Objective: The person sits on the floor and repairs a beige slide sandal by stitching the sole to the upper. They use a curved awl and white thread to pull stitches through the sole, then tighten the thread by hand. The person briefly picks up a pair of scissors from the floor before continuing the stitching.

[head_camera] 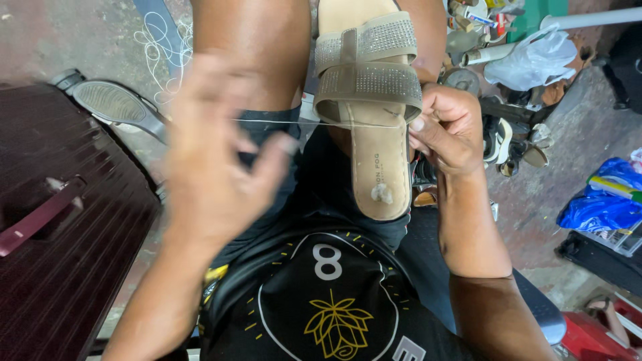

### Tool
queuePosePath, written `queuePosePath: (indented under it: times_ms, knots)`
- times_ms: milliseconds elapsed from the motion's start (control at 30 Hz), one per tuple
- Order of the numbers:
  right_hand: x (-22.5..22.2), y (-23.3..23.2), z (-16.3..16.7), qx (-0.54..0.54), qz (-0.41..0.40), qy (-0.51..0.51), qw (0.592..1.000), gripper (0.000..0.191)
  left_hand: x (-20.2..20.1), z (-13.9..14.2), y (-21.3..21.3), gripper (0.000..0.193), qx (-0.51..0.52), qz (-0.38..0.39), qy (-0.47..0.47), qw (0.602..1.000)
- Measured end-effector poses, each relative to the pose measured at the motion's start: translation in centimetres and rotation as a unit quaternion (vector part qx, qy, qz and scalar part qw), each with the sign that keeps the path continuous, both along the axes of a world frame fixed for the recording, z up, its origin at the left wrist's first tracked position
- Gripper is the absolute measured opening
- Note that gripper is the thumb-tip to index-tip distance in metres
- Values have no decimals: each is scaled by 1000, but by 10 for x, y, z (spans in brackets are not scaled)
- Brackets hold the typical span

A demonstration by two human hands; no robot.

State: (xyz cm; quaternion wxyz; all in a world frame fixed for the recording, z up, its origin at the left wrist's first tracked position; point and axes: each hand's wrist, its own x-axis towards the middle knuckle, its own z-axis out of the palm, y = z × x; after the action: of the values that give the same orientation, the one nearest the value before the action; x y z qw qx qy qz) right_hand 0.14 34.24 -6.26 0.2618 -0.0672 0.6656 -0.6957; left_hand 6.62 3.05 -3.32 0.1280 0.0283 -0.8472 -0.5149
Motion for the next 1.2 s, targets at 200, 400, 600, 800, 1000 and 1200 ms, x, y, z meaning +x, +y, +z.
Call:
queuePosePath:
  times_ms: [200,400,600,800,1000,1200]
  knots:
    - [-2,2,3,54,24,5,998,16,20,-21,12,39,46,-99,-21,994]
    - [-5,-3,15,152,91,103,979,4,27,-21,-1,12,521,-106,-125,838]
    - [-13,-18,28,222,134,122,958,4,14,-15,31,13,517,-69,-283,805]
    - [-11,-36,39,288,176,205,919,4,13,-21,57,19,260,-57,-196,944]
    - [-6,-49,45,271,180,307,895,8,20,-28,59,12,306,-61,-202,928]
    - [4,-57,49,336,166,277,884,9,18,-28,60,7,282,-63,-220,932]
